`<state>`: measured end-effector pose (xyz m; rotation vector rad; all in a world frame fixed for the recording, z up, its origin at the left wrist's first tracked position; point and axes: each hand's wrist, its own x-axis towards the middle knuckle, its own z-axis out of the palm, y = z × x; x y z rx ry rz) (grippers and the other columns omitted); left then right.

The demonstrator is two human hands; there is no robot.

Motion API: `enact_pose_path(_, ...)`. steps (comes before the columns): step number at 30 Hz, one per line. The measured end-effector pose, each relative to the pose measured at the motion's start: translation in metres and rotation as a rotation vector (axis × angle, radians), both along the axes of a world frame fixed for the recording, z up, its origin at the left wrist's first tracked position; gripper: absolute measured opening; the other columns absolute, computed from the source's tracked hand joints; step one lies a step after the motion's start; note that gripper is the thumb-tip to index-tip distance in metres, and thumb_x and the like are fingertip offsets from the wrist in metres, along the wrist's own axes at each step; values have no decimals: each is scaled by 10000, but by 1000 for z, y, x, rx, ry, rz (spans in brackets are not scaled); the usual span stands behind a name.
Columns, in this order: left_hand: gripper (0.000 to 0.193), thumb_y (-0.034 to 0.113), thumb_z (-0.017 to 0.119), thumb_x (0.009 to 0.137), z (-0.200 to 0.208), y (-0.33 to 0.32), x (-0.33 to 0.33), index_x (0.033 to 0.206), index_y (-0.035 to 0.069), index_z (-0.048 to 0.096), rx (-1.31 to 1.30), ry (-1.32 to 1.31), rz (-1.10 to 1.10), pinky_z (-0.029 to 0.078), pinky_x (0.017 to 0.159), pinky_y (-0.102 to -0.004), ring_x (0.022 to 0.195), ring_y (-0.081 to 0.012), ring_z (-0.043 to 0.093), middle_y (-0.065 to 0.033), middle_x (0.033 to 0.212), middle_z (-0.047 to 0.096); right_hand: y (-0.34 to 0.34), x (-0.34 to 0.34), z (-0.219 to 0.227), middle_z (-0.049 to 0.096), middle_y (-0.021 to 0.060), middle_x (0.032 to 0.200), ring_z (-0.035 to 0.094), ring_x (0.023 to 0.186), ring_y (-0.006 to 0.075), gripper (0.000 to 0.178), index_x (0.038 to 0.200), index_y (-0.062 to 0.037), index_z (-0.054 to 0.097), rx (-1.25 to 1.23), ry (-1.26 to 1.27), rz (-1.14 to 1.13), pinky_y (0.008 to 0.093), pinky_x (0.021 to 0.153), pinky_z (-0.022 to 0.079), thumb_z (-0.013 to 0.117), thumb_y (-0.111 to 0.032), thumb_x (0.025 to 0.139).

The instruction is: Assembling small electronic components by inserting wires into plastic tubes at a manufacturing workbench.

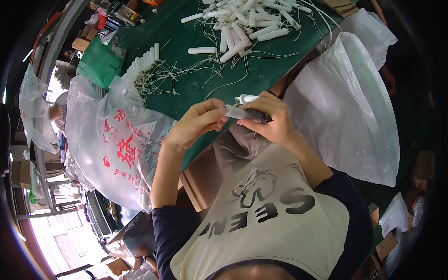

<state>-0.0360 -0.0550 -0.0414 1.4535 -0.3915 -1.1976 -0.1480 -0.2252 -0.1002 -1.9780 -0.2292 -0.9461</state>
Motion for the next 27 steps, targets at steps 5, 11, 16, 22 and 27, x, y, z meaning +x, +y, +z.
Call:
enact_pose_path(5, 268, 209, 560, 876, 2, 0, -1, 1074, 28, 564, -102, 41, -118, 441, 666, -187, 740, -68, 552, -34, 815, 620, -3, -2, -6, 631, 64, 800, 545, 658, 210, 320, 876, -25, 630, 78, 48, 109, 300, 587, 428, 780, -65, 597)
enact_pose_path(11, 320, 188, 512, 899, -1, 3, -1, 1149, -8, 552, -138, 63, -189, 466, 691, -200, 763, -93, 599, -85, 886, 646, -1, 0, -1, 591, 81, 733, 543, 642, 220, 283, 802, 0, 610, 90, 29, 171, 303, 570, 423, 782, -81, 592)
enact_pose_path(16, 319, 187, 520, 896, -5, 4, 0, 1127, -29, 563, -163, 46, -220, 474, 699, -208, 761, -100, 606, -85, 868, 647, -3, 0, -6, 612, 82, 745, 560, 660, 224, 275, 794, -7, 608, 76, 86, 202, 307, 593, 437, 785, -94, 603)
enact_pose_path(22, 297, 131, 535, 887, -6, 4, -3, 1110, -63, 557, -209, 102, -164, 482, 708, -224, 765, -117, 608, -112, 857, 644, -11, -2, -3, 627, 74, 771, 589, 722, 194, 252, 824, -3, 623, 160, 112, 165, 307, 632, 454, 769, -112, 650)
enact_pose_path(27, 306, 111, 516, 899, -2, 7, -2, 1144, -72, 531, -189, 60, 23, 484, 714, -231, 766, -137, 609, -149, 881, 649, -31, -13, -11, 621, 84, 798, 578, 638, 115, 176, 987, 12, 591, 551, 363, -28, 228, 541, 454, 584, -90, 844)
